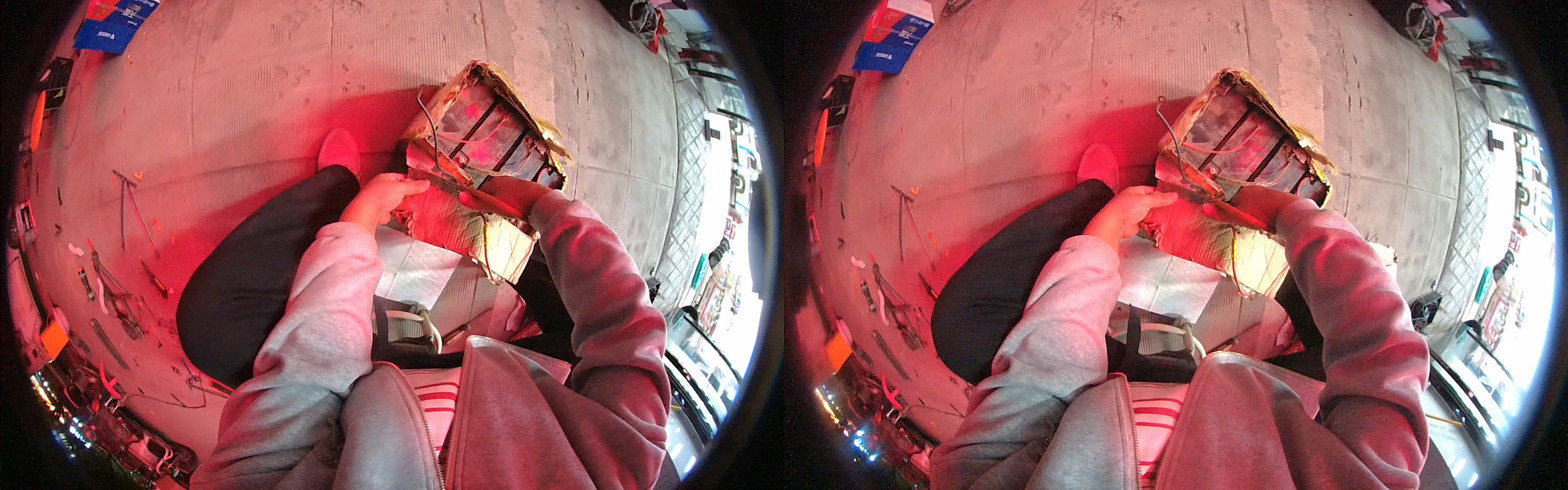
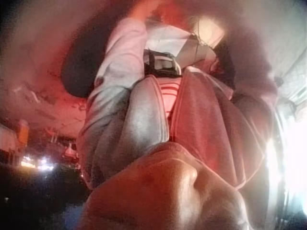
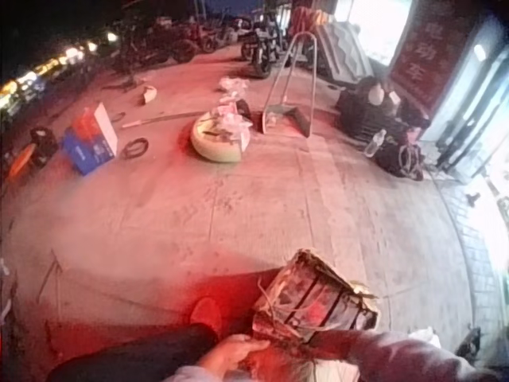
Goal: The person sits on the floor and uses scissors to cut wires connected to a battery pack. They then use their hands to strip insulation and connect wires to the battery terminals.
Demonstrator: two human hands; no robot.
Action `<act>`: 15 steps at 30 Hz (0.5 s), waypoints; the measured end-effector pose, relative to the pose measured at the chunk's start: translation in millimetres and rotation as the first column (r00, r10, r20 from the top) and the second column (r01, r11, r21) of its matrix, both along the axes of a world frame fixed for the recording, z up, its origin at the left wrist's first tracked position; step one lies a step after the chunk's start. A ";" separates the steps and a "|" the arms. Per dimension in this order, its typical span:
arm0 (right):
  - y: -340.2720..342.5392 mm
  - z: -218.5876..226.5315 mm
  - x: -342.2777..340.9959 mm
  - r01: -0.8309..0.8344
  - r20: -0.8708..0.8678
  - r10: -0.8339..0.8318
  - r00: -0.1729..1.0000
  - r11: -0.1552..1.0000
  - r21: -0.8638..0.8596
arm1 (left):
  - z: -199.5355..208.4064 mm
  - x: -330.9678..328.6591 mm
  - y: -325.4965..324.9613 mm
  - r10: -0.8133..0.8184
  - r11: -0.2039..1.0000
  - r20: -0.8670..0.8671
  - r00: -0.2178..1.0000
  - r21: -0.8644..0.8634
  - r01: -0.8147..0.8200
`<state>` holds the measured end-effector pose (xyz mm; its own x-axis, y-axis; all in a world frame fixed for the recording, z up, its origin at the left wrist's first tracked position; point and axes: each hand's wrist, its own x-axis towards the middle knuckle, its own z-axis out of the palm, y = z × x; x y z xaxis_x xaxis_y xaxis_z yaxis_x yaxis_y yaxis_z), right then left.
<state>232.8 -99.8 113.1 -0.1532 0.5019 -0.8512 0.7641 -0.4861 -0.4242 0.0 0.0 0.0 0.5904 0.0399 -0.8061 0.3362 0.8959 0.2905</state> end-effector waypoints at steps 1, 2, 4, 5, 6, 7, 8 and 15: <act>4.6 2.0 -0.3 0.004 0.018 -0.003 1.000 0.997 -0.072 | -2.4 0.7 0.6 0.016 1.000 0.042 0.999 -0.021 -0.015; 5.1 6.5 -0.9 0.044 -0.054 -0.044 0.998 0.999 0.012 | -4.5 1.7 0.6 0.028 0.999 0.074 0.997 -0.048 -0.024; 3.4 17.6 -3.4 0.068 -0.139 -0.055 0.989 0.994 0.090 | -6.5 -2.3 -0.6 0.049 0.997 0.084 0.995 -0.066 -0.043; 3.0 21.1 -4.2 0.087 -0.105 -0.077 0.991 0.992 0.095 | -7.9 1.6 -0.7 0.059 0.996 0.097 0.994 -0.076 -0.051; 2.2 22.8 -6.3 0.067 -0.086 -0.060 0.994 0.995 0.077 | -6.3 -2.2 -2.0 0.062 0.996 0.092 0.994 -0.070 -0.056; 2.5 21.9 -7.0 0.050 -0.094 -0.040 0.995 0.994 0.099 | -5.1 -4.1 -1.0 0.064 0.997 0.090 0.994 -0.058 -0.059; 4.6 17.3 -7.3 0.016 -0.041 -0.016 0.999 1.000 0.023 | -4.2 -3.0 -0.5 0.064 0.997 0.095 0.993 -0.047 -0.060; 24.5 -4.1 -5.3 -0.034 0.040 0.036 0.999 0.998 -0.051 | 0.9 -3.9 1.5 0.033 0.999 0.107 0.994 0.025 -0.036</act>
<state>227.5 -75.3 109.0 -0.1344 0.4531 -0.8812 0.7974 -0.4785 -0.3677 -3.9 1.5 0.9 0.6709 0.0820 -0.7370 0.2714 0.8978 0.3470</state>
